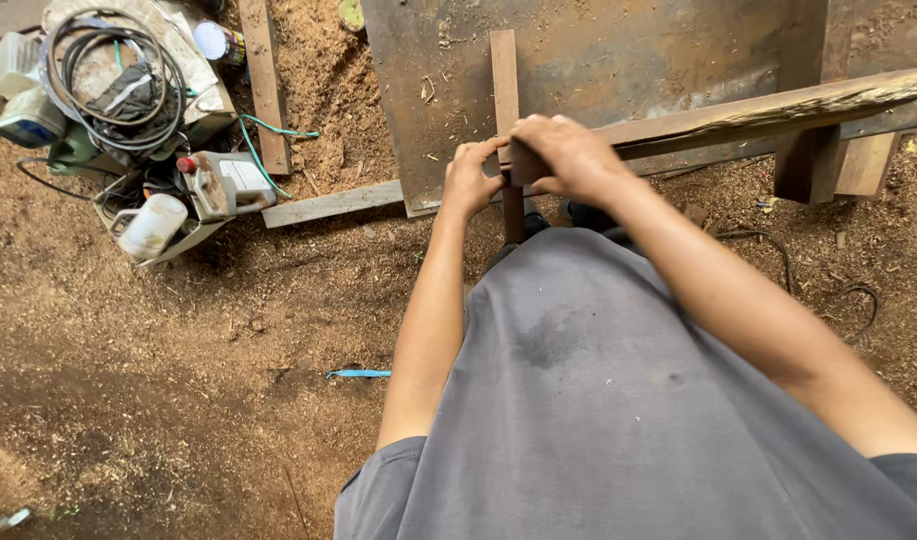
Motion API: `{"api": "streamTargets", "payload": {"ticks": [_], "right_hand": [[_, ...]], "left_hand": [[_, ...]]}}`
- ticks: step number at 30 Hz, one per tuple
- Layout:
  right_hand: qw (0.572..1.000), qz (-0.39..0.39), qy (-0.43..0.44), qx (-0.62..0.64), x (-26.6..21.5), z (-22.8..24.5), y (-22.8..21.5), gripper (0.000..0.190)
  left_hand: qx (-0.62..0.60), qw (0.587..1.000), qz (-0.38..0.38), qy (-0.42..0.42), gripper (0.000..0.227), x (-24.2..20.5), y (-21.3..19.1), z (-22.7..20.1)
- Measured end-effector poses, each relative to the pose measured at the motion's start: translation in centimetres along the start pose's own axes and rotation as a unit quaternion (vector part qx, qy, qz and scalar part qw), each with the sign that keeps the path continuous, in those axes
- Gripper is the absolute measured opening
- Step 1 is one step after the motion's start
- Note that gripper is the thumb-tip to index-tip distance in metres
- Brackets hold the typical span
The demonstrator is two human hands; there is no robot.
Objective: The person sands the surface and edges of a wooden slat with a piece of sandpaper.
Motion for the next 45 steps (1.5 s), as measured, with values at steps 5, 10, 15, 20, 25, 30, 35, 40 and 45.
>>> {"api": "streamTargets", "payload": {"ticks": [5,10,15,20,25,30,35,40,45], "right_hand": [[0.997,-0.015,-0.045,-0.055,-1.1,-0.4,1.1,0.087],[0.99,-0.07,0.017,-0.12,-6.9,-2.9,-0.4,0.088],[0.993,-0.083,0.0,-0.085,-5.9,-2.6,0.4,0.085],[0.992,-0.077,0.029,-0.09,-7.2,-3.1,-0.5,0.083],[0.989,-0.082,0.071,-0.095,-9.6,-3.9,-1.6,0.083],[0.992,-0.05,0.014,-0.115,-7.0,-3.3,0.4,0.087],[0.984,-0.068,0.06,-0.153,-13.1,-6.0,-2.4,0.084],[0.97,-0.061,0.131,-0.193,-18.6,-10.6,-6.7,0.082],[0.986,-0.094,0.055,-0.123,-17.9,-11.4,-6.4,0.084]], "left_hand": [[-0.068,0.992,-0.027,0.099,0.055,-0.8,1.7,0.7],[-0.023,0.996,-0.04,0.075,0.062,-2.8,0.7,-1.8],[0.096,0.981,-0.078,0.151,0.085,-4.6,0.7,-7.0],[0.275,0.944,-0.088,0.159,0.082,-5.0,4.0,-9.4],[0.304,0.934,-0.1,0.159,0.087,-5.5,4.2,-10.2],[0.319,0.932,-0.1,0.137,0.095,-5.0,4.9,-10.5],[0.276,0.943,-0.093,0.159,0.1,-6.0,4.7,-11.0],[0.163,0.937,-0.075,0.3,0.099,-5.9,6.8,-15.0],[0.233,0.94,-0.047,0.244,0.109,-5.3,11.1,-20.7]]}}
Point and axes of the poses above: each hand's wrist, its own x-axis towards the middle knuckle, its own y-axis out of the palm, z = x × y, the point moved 4 cm from there along x, towards the middle knuckle, and after that the axes turned 12 degrees about -y, right-handed, at the moved point
